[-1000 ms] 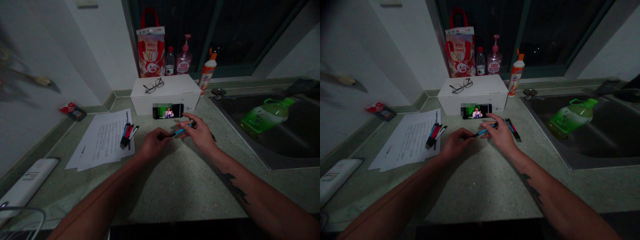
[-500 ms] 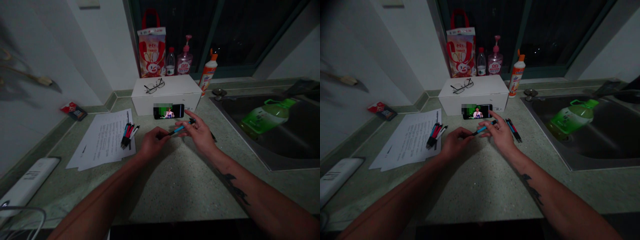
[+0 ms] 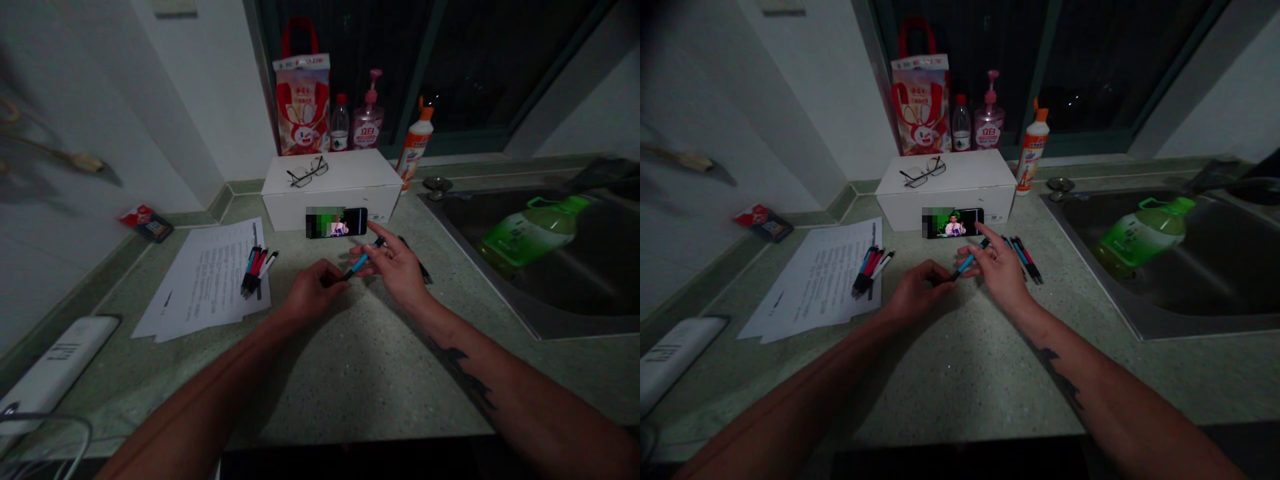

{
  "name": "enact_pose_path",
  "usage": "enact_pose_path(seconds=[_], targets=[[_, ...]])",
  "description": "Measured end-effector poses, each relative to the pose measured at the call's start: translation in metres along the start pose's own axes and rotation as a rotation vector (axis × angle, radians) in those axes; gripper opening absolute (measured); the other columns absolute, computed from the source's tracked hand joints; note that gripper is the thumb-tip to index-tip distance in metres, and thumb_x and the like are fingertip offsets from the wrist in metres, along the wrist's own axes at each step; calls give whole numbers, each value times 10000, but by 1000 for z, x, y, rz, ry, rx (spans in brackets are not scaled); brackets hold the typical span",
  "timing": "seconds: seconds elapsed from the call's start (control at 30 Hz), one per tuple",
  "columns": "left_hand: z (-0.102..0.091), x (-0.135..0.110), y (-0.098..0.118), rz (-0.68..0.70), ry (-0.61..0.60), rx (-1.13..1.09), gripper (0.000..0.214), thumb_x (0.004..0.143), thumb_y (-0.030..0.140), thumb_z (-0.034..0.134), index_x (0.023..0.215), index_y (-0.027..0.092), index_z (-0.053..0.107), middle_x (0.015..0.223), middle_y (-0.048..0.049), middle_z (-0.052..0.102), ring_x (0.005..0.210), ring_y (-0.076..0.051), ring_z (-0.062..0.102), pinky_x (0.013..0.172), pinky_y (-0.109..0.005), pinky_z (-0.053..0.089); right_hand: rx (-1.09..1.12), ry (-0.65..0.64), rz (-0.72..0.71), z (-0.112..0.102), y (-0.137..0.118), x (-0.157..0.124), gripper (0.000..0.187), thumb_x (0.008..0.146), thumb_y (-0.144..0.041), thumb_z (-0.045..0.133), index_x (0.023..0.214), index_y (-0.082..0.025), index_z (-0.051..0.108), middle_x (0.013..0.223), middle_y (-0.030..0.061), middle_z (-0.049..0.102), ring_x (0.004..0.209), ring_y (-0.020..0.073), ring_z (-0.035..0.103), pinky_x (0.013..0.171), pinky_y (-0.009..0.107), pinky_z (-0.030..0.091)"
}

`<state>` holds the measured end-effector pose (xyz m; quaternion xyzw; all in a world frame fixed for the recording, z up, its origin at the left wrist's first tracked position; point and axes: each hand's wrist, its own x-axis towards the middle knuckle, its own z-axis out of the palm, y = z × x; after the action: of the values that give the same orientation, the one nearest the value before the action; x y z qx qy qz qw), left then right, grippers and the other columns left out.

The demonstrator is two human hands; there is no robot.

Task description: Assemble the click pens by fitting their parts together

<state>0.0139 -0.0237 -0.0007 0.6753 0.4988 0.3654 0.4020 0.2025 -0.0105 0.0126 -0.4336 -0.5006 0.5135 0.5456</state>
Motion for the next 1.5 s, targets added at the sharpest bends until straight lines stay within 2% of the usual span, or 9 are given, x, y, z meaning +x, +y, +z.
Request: enact_pose_path(seconds=[0.17, 0.37, 0.77, 0.9, 1.0, 1.1, 1.2, 1.33, 1.5], targets=[[-1, 1, 2, -5, 4, -5, 139, 797, 218, 756, 805, 206, 617, 772, -9, 707, 709, -166, 645, 680, -309, 510, 29, -6, 22, 2, -1, -1, 999, 857, -433, 737, 1655, -260, 160, 978, 86, 785, 821, 240, 755, 686, 401, 643], [0, 0, 2, -4, -19, 11, 164, 792, 246, 752, 811, 213, 593, 759, -1, 692, 705, -164, 634, 671, -304, 504, -21, -37, 19, 2, -3, -1, 724, 869, -412, 708, 1526, -248, 453, 923, 68, 772, 798, 223, 749, 683, 389, 642], [3, -3, -1, 42, -124, 91, 119, 783, 227, 682, 838, 200, 579, 750, 1, 649, 668, -148, 590, 646, -299, 471, -362, -89, -26, -2, 5, -3, 340, 950, -472, 588, 1174, -245, 708, 821, 39, 739, 603, 178, 689, 566, 337, 589], [2, -2, 1, 52, -94, -15, 124, 808, 232, 672, 865, 205, 565, 781, -3, 675, 685, -145, 608, 662, -292, 487, -360, -114, -47, 0, 7, -5, 547, 956, -397, 590, 1492, -320, 510, 937, 39, 757, 681, 195, 705, 671, 382, 609], [2, 0, -1, 45, -81, -40, 133, 817, 235, 690, 881, 205, 577, 815, -16, 703, 713, -154, 631, 686, -301, 503, -338, -155, -90, 1, 7, -4, 530, 974, -381, 550, 1498, -312, 500, 970, 42, 749, 751, 198, 712, 739, 387, 602], [1, 1, -2, 40, -101, 10, 140, 838, 257, 693, 945, 204, 619, 858, -26, 725, 752, -166, 655, 718, -311, 517, -516, -120, -127, -2, 6, -1, 448, 1006, -370, 459, 1424, -257, 574, 899, 50, 730, 700, 205, 694, 735, 397, 579], [-3, 2, -3, 36, -69, 127, 162, 864, 274, 677, 1010, 205, 659, 925, -40, 736, 825, -181, 675, 778, -324, 523, -867, 48, -144, -17, -1, 6, 504, 1013, -352, 416, 1493, -226, 508, 971, 110, 743, 768, 269, 698, 774, 447, 549], [-12, 6, -4, 39, 90, 364, 142, 906, 260, 624, 1014, 197, 690, 947, -62, 726, 835, -200, 662, 813, -356, 508, -1230, 263, -36, -51, -14, 14, 632, 998, -367, 479, 1594, -189, 368, 895, 156, 743, 777, 332, 689, 746, 462, 510], [-18, 8, -5, 5, 159, 504, 136, 915, 243, 595, 1004, 212, 693, 956, -61, 726, 866, -219, 670, 808, -354, 503, -1467, 271, 163, -77, -22, 19, 616, 969, -305, 533, 1539, -88, 444, 992, 248, 727, 892, 374, 694, 752, 463, 492]])
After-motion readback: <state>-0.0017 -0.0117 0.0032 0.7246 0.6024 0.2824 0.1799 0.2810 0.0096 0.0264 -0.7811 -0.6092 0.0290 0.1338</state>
